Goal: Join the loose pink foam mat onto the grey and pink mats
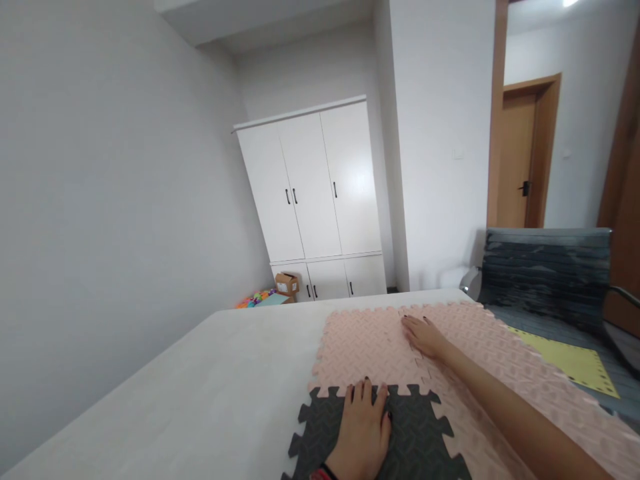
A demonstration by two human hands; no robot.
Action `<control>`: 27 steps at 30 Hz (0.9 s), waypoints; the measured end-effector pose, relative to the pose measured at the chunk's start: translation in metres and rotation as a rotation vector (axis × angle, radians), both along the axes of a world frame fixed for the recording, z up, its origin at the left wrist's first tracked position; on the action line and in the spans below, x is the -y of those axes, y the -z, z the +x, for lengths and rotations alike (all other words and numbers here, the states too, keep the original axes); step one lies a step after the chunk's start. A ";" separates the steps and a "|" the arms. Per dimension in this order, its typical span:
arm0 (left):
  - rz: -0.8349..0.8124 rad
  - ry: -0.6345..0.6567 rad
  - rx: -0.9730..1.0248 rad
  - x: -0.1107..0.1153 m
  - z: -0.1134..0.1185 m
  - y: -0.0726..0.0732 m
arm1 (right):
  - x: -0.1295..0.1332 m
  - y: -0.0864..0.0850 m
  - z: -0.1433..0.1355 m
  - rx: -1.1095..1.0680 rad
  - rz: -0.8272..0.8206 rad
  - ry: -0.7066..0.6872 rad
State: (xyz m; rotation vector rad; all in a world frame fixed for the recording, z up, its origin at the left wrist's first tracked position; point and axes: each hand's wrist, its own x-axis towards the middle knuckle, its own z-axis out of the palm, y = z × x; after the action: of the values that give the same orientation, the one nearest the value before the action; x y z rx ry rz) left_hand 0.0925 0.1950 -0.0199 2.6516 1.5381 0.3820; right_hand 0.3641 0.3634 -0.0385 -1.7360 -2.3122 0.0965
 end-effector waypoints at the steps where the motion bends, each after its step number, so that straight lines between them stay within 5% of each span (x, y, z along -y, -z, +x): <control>1: 0.006 -0.001 0.001 0.001 0.000 0.000 | 0.007 -0.002 0.002 0.005 -0.003 0.006; 13: -0.114 0.032 0.030 0.007 -0.004 -0.004 | -0.004 -0.006 -0.023 -0.048 -0.018 0.125; 21: 0.028 0.010 0.026 0.015 0.002 -0.011 | -0.010 0.002 -0.024 -0.083 -0.055 0.177; 24: -0.007 0.032 -0.029 0.016 -0.003 -0.021 | 0.011 0.005 0.007 -0.098 -0.058 0.211; 27: -0.040 0.025 -0.038 0.009 -0.019 -0.031 | 0.054 0.005 0.081 -0.088 -0.016 0.308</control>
State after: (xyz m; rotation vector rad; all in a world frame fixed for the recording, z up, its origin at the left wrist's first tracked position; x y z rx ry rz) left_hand 0.0734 0.1863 0.0115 2.6597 1.5051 0.2973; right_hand 0.4449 0.3097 -0.0439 -2.0290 -1.9620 0.1318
